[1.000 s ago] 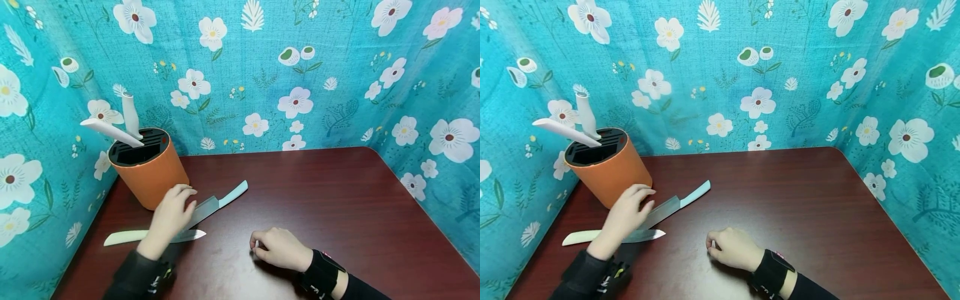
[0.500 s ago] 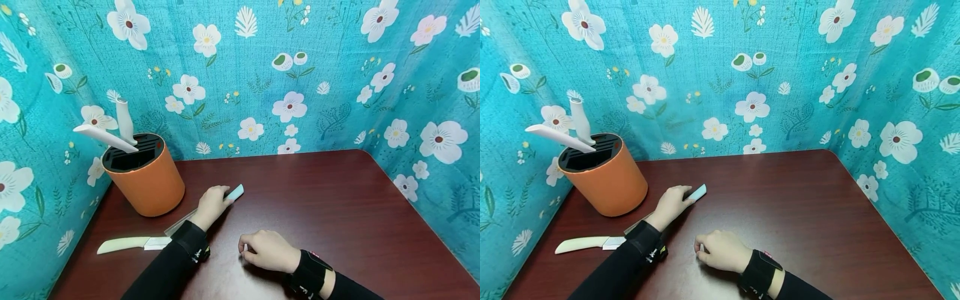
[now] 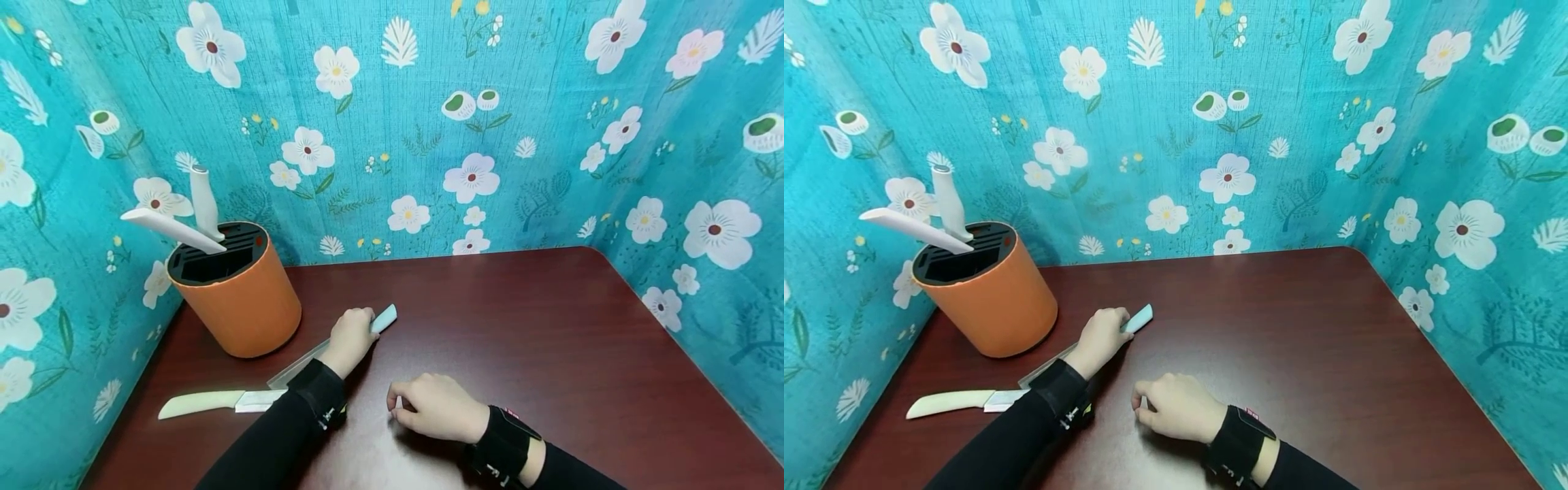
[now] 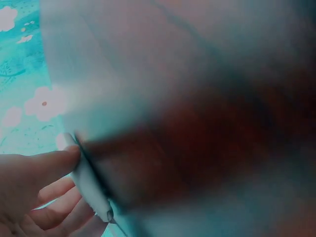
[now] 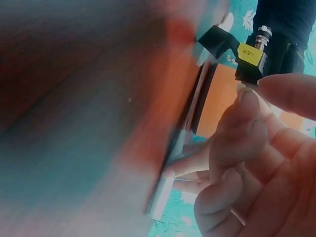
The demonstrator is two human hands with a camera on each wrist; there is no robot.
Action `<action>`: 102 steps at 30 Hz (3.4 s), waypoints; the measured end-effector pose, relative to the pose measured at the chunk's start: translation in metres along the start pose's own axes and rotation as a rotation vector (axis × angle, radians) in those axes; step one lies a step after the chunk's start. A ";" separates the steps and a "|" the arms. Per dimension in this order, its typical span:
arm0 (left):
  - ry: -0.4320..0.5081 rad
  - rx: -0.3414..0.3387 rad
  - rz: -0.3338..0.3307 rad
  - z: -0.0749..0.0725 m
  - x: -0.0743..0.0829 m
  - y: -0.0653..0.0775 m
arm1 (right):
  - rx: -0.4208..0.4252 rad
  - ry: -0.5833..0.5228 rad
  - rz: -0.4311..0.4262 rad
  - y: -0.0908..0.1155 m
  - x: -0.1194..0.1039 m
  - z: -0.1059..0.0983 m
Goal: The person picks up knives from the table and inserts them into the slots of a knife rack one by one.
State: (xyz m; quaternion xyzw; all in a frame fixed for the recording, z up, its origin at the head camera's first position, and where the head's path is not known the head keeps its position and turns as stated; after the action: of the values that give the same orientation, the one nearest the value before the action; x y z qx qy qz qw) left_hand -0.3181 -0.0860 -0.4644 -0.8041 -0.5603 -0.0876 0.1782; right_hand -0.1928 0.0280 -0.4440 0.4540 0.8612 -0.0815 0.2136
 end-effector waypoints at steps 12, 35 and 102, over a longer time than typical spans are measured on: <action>0.014 0.152 0.158 -0.052 0.013 0.010 | 0.010 -0.117 0.003 -0.003 0.008 -0.014; 0.636 0.204 0.525 -0.147 0.118 0.083 | 0.410 -0.509 -0.108 0.021 -0.024 -0.160; 0.260 1.128 -0.061 -0.373 -0.048 0.086 | 0.367 -0.552 0.140 0.041 0.064 -0.071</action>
State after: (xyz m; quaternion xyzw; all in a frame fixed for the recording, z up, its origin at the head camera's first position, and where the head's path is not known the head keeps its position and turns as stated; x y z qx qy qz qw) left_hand -0.2336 -0.2979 -0.1532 -0.5510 -0.5169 0.1215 0.6438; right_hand -0.2121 0.1230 -0.4061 0.5038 0.7085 -0.3400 0.3587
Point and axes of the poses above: each hand's wrist, its own y-axis away from the middle knuckle, its own z-axis out of the palm, x = y × z, the point moved 9 cm from there along -y, towards the middle knuckle, and after that the axes turned 8 degrees about z, right-handed, at the moved point
